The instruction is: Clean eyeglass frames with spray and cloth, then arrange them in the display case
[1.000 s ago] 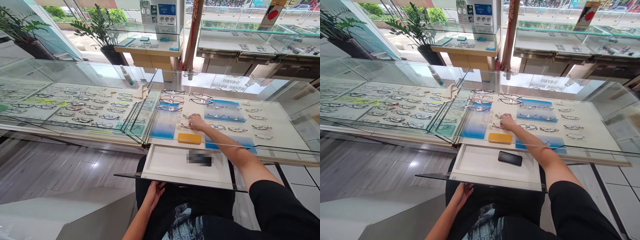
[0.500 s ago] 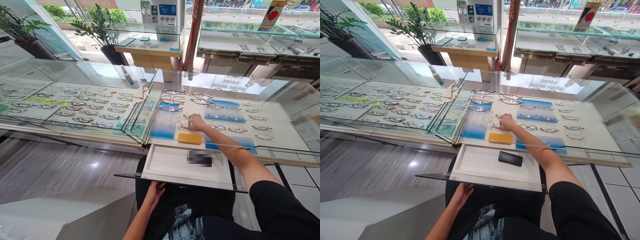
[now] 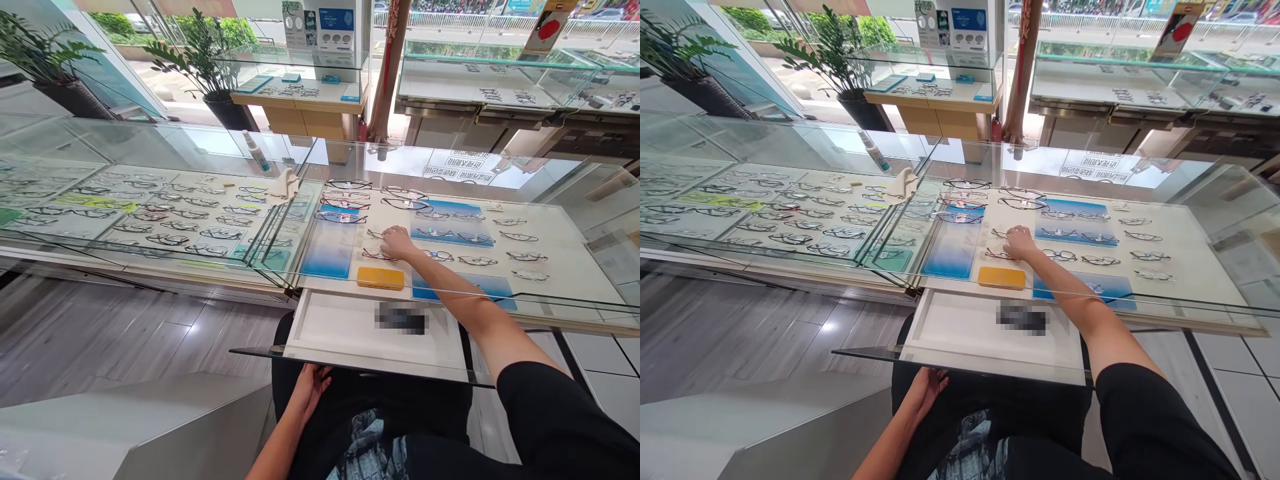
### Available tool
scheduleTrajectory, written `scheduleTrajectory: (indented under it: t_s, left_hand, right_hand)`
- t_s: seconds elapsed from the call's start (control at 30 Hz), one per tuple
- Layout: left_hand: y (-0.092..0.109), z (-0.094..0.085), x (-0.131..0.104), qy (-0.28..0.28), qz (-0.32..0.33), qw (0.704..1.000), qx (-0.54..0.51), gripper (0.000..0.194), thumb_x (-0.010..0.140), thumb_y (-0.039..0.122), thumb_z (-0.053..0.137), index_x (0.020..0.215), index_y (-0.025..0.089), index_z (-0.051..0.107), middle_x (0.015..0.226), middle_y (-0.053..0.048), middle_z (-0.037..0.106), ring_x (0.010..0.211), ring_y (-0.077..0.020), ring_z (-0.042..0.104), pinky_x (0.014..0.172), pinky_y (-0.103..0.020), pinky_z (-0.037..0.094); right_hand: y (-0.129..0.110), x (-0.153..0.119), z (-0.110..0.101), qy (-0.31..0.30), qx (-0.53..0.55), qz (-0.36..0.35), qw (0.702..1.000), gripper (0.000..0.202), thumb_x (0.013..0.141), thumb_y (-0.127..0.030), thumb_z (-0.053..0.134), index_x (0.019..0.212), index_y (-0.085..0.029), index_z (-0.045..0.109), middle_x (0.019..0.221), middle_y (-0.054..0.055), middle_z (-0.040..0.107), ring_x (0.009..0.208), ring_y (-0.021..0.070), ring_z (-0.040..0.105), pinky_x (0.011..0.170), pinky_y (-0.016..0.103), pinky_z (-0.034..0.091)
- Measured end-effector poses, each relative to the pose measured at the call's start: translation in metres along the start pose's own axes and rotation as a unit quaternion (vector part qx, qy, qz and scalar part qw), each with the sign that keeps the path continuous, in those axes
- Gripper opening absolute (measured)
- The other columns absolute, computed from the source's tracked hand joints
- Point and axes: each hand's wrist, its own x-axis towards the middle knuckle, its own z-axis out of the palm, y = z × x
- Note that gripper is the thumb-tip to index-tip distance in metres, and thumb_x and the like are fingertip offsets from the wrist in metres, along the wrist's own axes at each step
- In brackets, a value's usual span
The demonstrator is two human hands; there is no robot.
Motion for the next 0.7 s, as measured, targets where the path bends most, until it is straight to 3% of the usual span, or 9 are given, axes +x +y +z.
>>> scheduleTrajectory:
  t_s: [0.27,0.6,0.7]
  left_hand:
    - [0.005,0.009,-0.006,0.016,-0.006,1.000,-0.002,0.038,0.091,0.043,0.089,0.120,0.027,0.071,0.112,-0.005,0.077,0.095,-0.0205,0.078,0.070,-0.027,0.054]
    - [0.005,0.012,-0.008,0.026,-0.005,1.000,-0.016,0.034,0.094,0.043,0.086,0.119,0.026,0.070,0.112,-0.006,0.076,0.090,-0.0197,0.077,0.068,-0.027,0.056]
    - [0.004,0.010,-0.006,0.027,0.000,1.000,-0.017,0.034,0.092,0.045,0.088,0.111,0.025,0.068,0.108,-0.005,0.074,0.092,-0.0202,0.078,0.069,-0.028,0.056]
  right_hand:
    - [0.003,0.003,0.003,0.003,0.010,0.006,1.000,0.053,0.107,-0.034,0.051,0.149,-0.013,0.075,0.167,0.019,0.065,0.160,0.0413,0.046,0.133,0.056,0.032]
    - [0.002,0.004,0.005,0.007,0.011,0.004,1.000,0.052,0.108,-0.038,0.055,0.150,-0.014,0.075,0.169,0.020,0.063,0.160,0.0417,0.047,0.134,0.056,0.032]
    - [0.000,0.005,0.007,0.011,0.008,0.004,1.000,0.052,0.108,-0.039,0.055,0.150,-0.014,0.074,0.168,0.021,0.063,0.160,0.0412,0.047,0.133,0.055,0.033]
